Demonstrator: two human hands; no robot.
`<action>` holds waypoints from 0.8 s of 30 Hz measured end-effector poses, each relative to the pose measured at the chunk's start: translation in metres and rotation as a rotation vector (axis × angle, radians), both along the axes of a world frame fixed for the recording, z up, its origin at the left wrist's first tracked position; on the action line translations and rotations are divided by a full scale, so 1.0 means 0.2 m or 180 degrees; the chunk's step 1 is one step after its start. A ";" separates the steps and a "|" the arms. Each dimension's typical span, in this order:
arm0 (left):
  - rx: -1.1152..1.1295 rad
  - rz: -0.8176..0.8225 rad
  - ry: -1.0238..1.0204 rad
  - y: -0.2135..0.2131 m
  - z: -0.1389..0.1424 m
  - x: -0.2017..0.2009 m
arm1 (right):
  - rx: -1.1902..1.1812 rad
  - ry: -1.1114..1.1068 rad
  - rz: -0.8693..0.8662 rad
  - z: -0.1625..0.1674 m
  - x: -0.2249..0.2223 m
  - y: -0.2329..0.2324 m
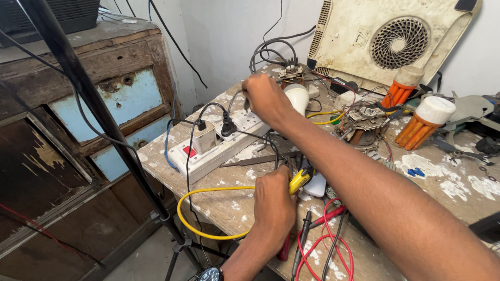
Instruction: The person repairs an electronic circuit board at a cluttered workbench. They handle a small circuit board with wires, use pliers to strip and adjust wires, connect components, then use a multimeter with test probes and a soldering iron near a power strip and light bulb to test and work on the wiring.
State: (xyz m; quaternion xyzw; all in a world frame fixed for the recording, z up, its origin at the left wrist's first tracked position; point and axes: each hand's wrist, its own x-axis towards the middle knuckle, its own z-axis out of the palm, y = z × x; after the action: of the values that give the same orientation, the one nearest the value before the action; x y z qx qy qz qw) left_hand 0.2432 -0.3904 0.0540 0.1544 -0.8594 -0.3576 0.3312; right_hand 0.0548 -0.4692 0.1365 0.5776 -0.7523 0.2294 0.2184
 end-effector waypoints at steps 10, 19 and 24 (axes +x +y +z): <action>-0.0641 0.0152 0.0099 0.05 -0.02 0.00 | -0.0912 -0.0689 -0.0653 0.49 -0.18 0.27; -0.0977 0.0111 0.0130 0.10 -0.04 -0.01 | -0.0485 -0.1861 -0.0389 0.91 -0.55 0.86; -0.0356 0.0089 -0.0047 0.07 -0.02 -0.03 | -0.0395 -0.1535 -0.0838 1.02 -0.62 1.14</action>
State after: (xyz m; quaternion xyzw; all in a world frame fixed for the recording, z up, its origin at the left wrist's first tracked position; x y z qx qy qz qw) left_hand 0.2371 -0.3761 0.0491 0.1503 -0.8782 -0.3033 0.3380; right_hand -0.0688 -0.2405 0.3405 0.3892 -0.8357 0.3755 0.0961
